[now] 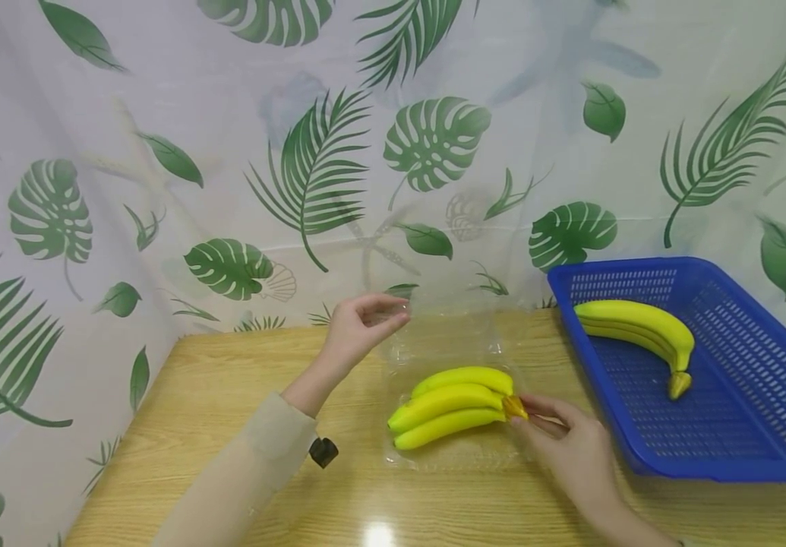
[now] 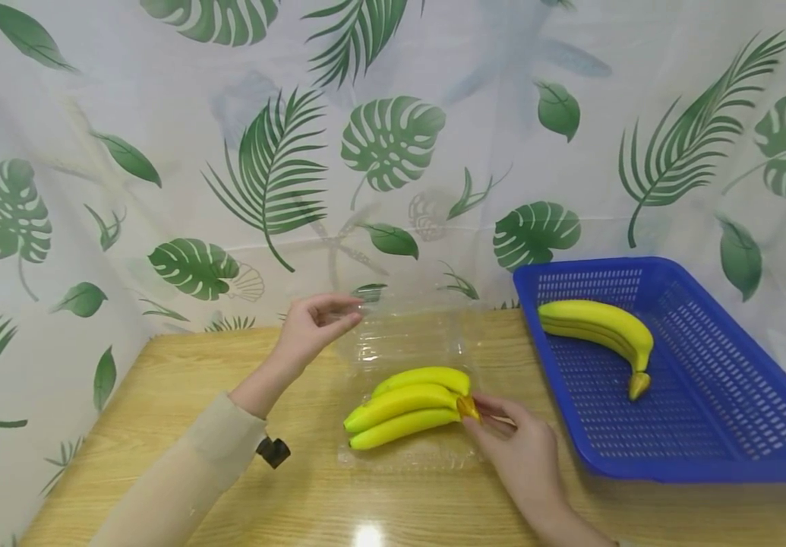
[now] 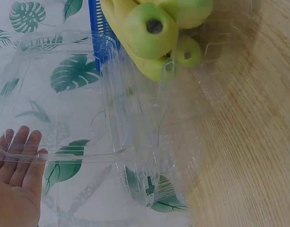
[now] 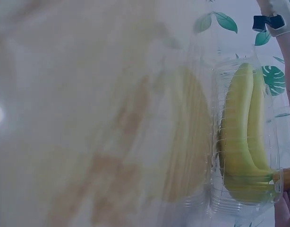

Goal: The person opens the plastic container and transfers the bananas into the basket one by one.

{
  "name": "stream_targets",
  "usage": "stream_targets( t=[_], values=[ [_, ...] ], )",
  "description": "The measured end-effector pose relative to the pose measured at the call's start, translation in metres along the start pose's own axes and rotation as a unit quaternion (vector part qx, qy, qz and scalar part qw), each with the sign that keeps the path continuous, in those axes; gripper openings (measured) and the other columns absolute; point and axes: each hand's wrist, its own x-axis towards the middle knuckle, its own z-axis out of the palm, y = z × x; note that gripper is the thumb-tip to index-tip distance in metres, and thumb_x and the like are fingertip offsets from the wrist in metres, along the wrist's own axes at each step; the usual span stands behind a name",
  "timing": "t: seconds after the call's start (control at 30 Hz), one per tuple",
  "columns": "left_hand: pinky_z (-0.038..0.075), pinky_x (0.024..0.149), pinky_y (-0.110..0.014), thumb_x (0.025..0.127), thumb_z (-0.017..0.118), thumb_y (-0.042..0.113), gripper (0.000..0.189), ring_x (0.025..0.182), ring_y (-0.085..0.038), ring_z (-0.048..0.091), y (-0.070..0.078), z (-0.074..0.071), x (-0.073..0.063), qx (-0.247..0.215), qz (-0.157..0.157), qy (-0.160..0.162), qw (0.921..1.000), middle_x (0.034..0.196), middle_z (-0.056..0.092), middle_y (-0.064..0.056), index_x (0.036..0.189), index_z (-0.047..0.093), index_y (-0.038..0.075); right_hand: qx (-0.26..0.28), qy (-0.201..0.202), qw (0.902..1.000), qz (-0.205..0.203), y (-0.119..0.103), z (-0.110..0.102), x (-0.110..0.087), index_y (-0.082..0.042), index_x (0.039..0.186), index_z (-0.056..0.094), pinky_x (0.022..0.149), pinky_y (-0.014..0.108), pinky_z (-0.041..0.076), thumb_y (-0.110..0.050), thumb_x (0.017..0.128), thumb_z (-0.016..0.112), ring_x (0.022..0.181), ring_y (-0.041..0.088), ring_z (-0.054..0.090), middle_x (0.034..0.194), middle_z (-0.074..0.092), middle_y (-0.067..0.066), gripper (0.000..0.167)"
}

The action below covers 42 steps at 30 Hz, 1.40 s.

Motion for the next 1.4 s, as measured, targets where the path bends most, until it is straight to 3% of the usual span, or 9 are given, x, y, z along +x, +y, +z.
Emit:
stream_targets(
  t=[0.37, 0.7, 1.03, 1.17, 1.4],
  values=[
    [0.066, 0.095, -0.032, 0.098, 0.077, 0.013, 0.026, 0.104, -0.026, 0.077, 0.002, 0.001, 0.000, -0.004, 0.002, 0.003, 1.0000, 0.120, 0.079, -0.017, 0.122, 0.077, 0.003, 0.014, -0.027, 0.9994, -0.013, -0.010, 0.007, 0.007, 0.007, 0.126, 0.072, 0.091, 0.010, 0.060, 0.008, 0.084, 0.085, 0.103, -0.018, 0.063, 0.128, 0.073, 0.025, 0.045],
    [0.065, 0.098, -0.034, 0.098, 0.077, 0.014, 0.028, 0.108, -0.028, 0.078, 0.000, -0.002, 0.000, -0.002, -0.010, 0.000, 1.0000, 0.125, 0.078, -0.015, 0.124, 0.076, 0.004, -0.008, -0.052, 0.9927, -0.108, -0.005, 0.008, 0.011, 0.005, 0.126, 0.073, 0.092, 0.009, 0.059, 0.011, 0.081, 0.085, 0.106, -0.016, 0.060, 0.122, 0.072, 0.019, 0.047],
    [0.065, 0.098, -0.035, 0.098, 0.076, 0.012, 0.029, 0.110, -0.030, 0.077, 0.000, -0.004, -0.001, -0.005, -0.004, -0.002, 1.0000, 0.127, 0.077, -0.016, 0.125, 0.076, 0.002, -0.017, -0.067, 0.9868, -0.146, -0.006, 0.006, 0.014, 0.004, 0.121, 0.075, 0.091, 0.010, 0.060, 0.018, 0.075, 0.085, 0.106, -0.015, 0.060, 0.118, 0.072, 0.019, 0.049],
    [0.066, 0.097, -0.034, 0.098, 0.076, 0.013, 0.028, 0.109, -0.029, 0.077, 0.000, -0.003, -0.001, -0.003, 0.001, 0.001, 1.0000, 0.126, 0.078, -0.016, 0.125, 0.076, 0.003, -0.048, -0.068, 0.9827, -0.165, -0.007, 0.005, 0.017, 0.001, 0.118, 0.076, 0.089, 0.011, 0.061, 0.016, 0.074, 0.088, 0.104, -0.014, 0.060, 0.116, 0.073, 0.015, 0.048],
    [0.065, 0.098, -0.033, 0.098, 0.076, 0.013, 0.028, 0.111, -0.029, 0.077, -0.003, -0.003, -0.001, -0.003, 0.002, 0.006, 1.0000, 0.127, 0.078, -0.015, 0.125, 0.076, 0.004, -0.105, -0.092, 0.9730, -0.184, -0.015, -0.002, 0.029, -0.002, 0.115, 0.079, 0.085, 0.020, 0.066, 0.004, 0.076, 0.092, 0.098, 0.001, 0.069, 0.113, 0.076, 0.011, 0.043]
  ],
)
